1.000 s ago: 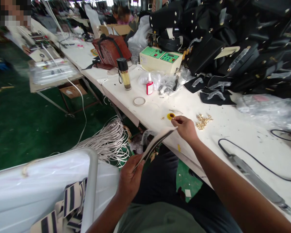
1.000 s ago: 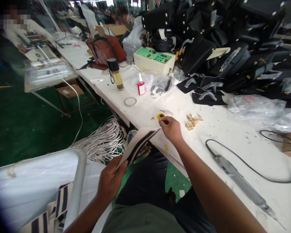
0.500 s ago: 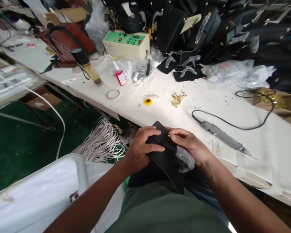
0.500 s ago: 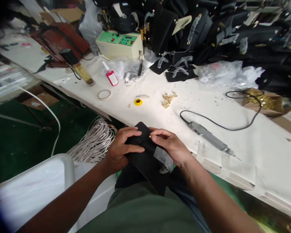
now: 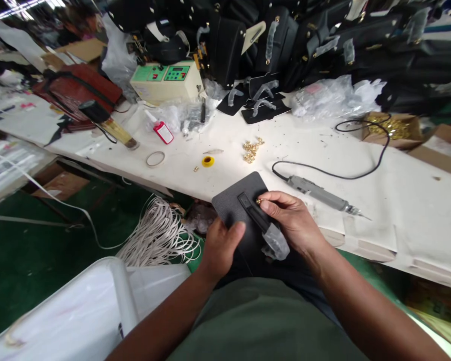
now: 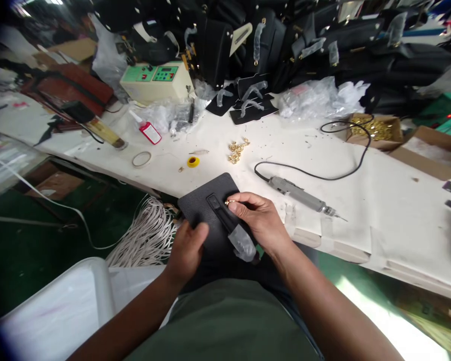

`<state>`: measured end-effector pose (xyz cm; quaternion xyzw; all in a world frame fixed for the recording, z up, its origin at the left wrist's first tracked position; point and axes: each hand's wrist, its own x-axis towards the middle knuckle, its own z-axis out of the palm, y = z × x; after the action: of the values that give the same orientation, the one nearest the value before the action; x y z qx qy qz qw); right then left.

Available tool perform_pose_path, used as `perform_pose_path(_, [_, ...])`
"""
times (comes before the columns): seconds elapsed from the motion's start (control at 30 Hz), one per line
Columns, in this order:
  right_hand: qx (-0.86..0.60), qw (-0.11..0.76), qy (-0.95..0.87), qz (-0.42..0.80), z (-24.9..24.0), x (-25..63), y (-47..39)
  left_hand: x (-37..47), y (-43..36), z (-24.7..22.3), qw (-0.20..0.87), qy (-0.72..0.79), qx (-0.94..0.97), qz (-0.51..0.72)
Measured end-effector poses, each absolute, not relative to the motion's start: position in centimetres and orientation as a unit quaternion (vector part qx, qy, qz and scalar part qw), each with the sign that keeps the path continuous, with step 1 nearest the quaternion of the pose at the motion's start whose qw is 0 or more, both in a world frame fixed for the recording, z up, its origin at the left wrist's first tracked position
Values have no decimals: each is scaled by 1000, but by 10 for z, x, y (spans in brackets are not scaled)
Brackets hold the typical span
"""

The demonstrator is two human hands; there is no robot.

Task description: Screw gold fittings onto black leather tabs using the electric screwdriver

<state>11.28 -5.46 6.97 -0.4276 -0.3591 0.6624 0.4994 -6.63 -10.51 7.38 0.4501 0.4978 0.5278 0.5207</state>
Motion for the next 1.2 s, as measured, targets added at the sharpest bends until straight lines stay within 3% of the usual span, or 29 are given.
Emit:
perform_pose_path(0.3, [-492, 584, -575, 292, 80, 120, -79, -48, -102, 89, 363, 576, 551, 483])
perform_pose_path(0.67, [-496, 545, -574, 356, 81, 106, -84, -45, -110, 87, 310, 591, 562, 489])
perform_pose_path(1.2, [-452, 481, -727, 189, 95, 121, -81, -54, -111, 85, 180, 558, 674, 449])
